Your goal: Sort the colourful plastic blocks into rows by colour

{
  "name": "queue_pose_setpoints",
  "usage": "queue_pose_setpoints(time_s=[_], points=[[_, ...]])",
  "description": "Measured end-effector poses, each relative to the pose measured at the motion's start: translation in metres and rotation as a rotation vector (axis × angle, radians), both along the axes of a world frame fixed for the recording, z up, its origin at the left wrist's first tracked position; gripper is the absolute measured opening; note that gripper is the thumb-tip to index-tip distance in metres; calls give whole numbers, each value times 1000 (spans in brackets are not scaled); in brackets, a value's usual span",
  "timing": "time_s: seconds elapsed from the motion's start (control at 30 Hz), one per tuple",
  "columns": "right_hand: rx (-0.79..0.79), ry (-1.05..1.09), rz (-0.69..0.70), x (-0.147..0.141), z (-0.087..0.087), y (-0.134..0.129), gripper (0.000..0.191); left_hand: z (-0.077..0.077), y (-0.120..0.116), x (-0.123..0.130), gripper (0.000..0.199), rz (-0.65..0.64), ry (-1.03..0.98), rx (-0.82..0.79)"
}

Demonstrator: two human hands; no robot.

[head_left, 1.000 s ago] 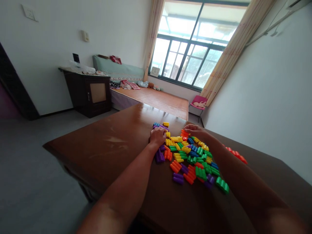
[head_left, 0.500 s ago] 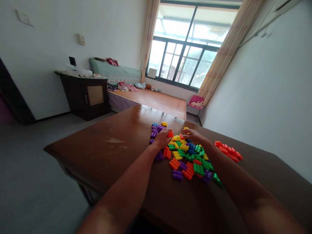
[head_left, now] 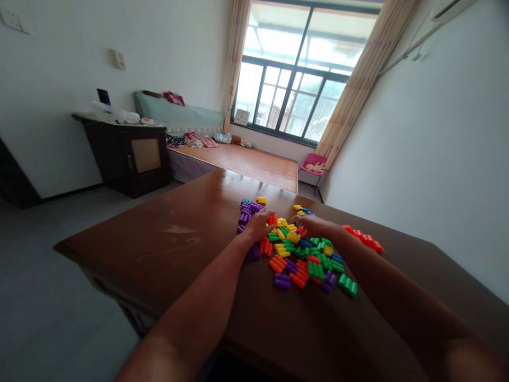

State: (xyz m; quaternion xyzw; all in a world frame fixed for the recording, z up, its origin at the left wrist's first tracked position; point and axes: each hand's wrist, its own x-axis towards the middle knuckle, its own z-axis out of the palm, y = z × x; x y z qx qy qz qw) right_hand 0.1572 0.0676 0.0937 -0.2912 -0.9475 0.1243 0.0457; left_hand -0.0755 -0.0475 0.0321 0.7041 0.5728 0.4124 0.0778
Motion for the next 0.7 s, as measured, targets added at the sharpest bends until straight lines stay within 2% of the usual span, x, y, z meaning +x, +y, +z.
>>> queue_pose_setpoints(time_s=[0.1,0.2,0.3,0.4,0.5,0.6,0.7], points=[[-194,86,-2,5,1,-4,51,0,0,-1,46,4,-5,10],[-225,141,-106,18,-1,2,46,1,-1,-2,46,5,-5,1],[-228,123,-140,27,-14,3,47,1,1,-3,45,0,5,-12],[-137,197,-133,25,-32,-9,44,0,2,-3,44,1,17,-23],[22,275,-158,21,-40,-24,41,0,2,-3,45,9,26,-25],[92,331,-224,29,-34,-31,42,1,1,-4,45,7,23,-42],[62,396,-322,61,-22,-25,42,2,1,-6,46,-4,16,-51]])
